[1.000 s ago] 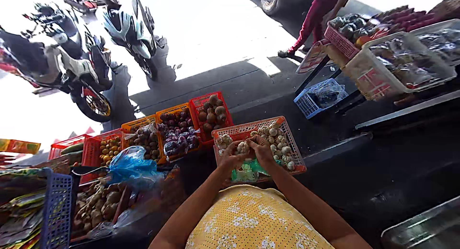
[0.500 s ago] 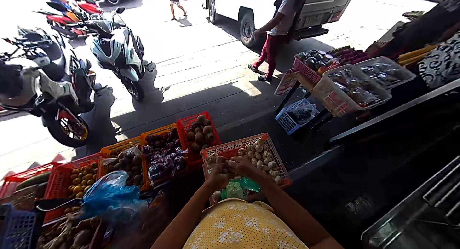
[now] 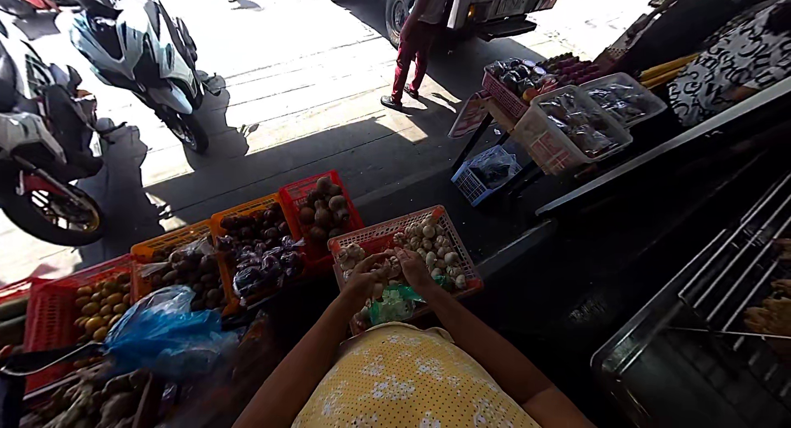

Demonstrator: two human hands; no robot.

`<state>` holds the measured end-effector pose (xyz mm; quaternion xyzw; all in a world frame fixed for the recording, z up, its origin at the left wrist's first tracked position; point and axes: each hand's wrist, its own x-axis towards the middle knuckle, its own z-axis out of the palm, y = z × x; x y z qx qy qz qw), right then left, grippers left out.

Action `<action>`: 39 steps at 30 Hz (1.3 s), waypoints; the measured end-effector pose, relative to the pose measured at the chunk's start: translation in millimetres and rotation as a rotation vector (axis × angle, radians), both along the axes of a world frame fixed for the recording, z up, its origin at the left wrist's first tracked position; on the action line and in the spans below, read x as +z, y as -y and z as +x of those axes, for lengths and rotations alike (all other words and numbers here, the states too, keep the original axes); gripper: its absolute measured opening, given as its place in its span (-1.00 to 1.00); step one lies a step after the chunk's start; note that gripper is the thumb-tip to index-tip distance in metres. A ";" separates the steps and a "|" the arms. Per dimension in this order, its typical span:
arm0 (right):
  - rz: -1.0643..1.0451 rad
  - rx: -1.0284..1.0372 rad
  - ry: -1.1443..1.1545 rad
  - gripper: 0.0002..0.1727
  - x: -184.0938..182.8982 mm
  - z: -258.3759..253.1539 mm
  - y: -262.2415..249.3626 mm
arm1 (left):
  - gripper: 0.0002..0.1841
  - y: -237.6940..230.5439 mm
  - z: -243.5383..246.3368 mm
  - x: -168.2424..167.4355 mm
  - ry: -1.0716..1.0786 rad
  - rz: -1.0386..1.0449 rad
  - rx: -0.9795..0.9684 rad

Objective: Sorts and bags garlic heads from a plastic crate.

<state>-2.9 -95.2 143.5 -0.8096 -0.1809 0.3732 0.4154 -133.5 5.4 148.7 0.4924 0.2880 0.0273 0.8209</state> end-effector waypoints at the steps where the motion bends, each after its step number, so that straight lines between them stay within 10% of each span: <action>1: 0.019 -0.047 -0.041 -0.52 -0.3 -2.8 0.2 | -0.64 -2.0 0.5 -0.2 0.009 -0.029 0.001; 9: 0.201 -0.284 -0.378 -0.49 -7.2 -20.2 -2.4 | -0.62 4.5 3.1 -14.2 0.009 -0.095 0.151; 19: 0.107 0.201 -0.188 -0.47 -14.0 -17.9 1.4 | -0.65 2.6 4.6 -13.2 -0.056 -0.139 0.288; 26: -0.136 0.592 0.380 -0.33 4.3 -9.0 -1.2 | -0.48 -6.1 4.7 -7.7 -0.172 0.231 0.109; 34: 0.013 0.763 0.665 -0.60 10.8 2.4 3.1 | -0.56 -10.4 3.5 -8.0 -0.082 -0.140 0.104; 39: 0.178 0.595 0.285 -0.65 12.2 16.8 6.7 | -0.61 -16.5 2.0 -5.0 -0.008 -0.291 0.021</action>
